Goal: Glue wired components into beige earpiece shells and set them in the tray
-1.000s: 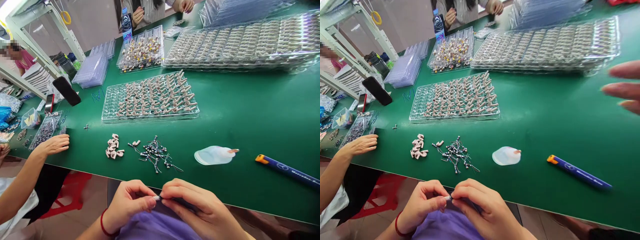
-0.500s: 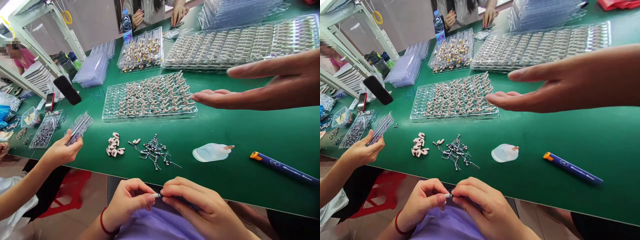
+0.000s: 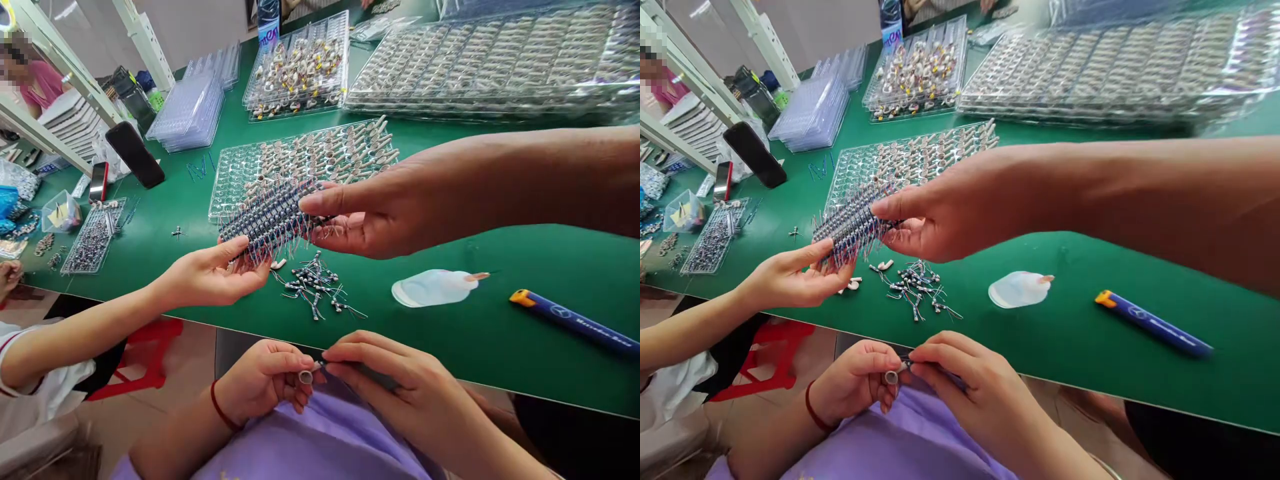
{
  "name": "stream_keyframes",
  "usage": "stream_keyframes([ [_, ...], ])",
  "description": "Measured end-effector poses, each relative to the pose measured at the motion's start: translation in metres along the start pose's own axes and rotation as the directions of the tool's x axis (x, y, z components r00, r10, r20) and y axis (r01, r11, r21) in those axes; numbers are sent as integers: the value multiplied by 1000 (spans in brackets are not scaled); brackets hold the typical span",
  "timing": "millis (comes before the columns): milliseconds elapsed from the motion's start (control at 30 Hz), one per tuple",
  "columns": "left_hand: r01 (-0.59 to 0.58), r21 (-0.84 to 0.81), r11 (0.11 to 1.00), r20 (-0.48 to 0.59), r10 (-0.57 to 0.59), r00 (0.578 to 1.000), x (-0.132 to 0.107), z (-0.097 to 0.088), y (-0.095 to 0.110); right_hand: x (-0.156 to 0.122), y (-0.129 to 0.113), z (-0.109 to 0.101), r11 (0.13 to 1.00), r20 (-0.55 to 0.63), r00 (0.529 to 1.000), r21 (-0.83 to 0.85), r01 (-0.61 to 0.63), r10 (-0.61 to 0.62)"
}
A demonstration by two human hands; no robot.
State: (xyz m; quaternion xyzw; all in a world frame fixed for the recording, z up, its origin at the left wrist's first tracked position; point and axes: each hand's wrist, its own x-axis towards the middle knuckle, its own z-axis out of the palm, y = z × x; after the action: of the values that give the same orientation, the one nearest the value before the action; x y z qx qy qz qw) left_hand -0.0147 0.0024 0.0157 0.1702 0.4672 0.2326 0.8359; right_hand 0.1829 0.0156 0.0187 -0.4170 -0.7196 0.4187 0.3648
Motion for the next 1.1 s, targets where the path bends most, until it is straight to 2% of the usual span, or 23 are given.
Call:
stream_keyframes([
  [167,3,-27,1000,-4,-3,1000,-2,2,0,1,-3,3,997,79,996,65,-50,45],
  [467,5,-98,995,-14,-7,1000,4,3,-4,-2,3,2,975,129,988,192,-109,85],
  [567,57,-111,992,-14,-58,998,6,2,-3,-3,4,1,959,122,981,221,-177,152],
  [700,65,-120,991,-17,-68,998,6,3,-2,-3,4,3,932,129,964,255,-259,233],
  [1000,57,-100,993,1,-57,998,7,5,-4,-2,4,8,939,157,975,281,-199,160],
  [1100,11,-50,999,-22,-12,1000,5,6,-4,-3,5,7,934,143,972,282,-219,185],
])
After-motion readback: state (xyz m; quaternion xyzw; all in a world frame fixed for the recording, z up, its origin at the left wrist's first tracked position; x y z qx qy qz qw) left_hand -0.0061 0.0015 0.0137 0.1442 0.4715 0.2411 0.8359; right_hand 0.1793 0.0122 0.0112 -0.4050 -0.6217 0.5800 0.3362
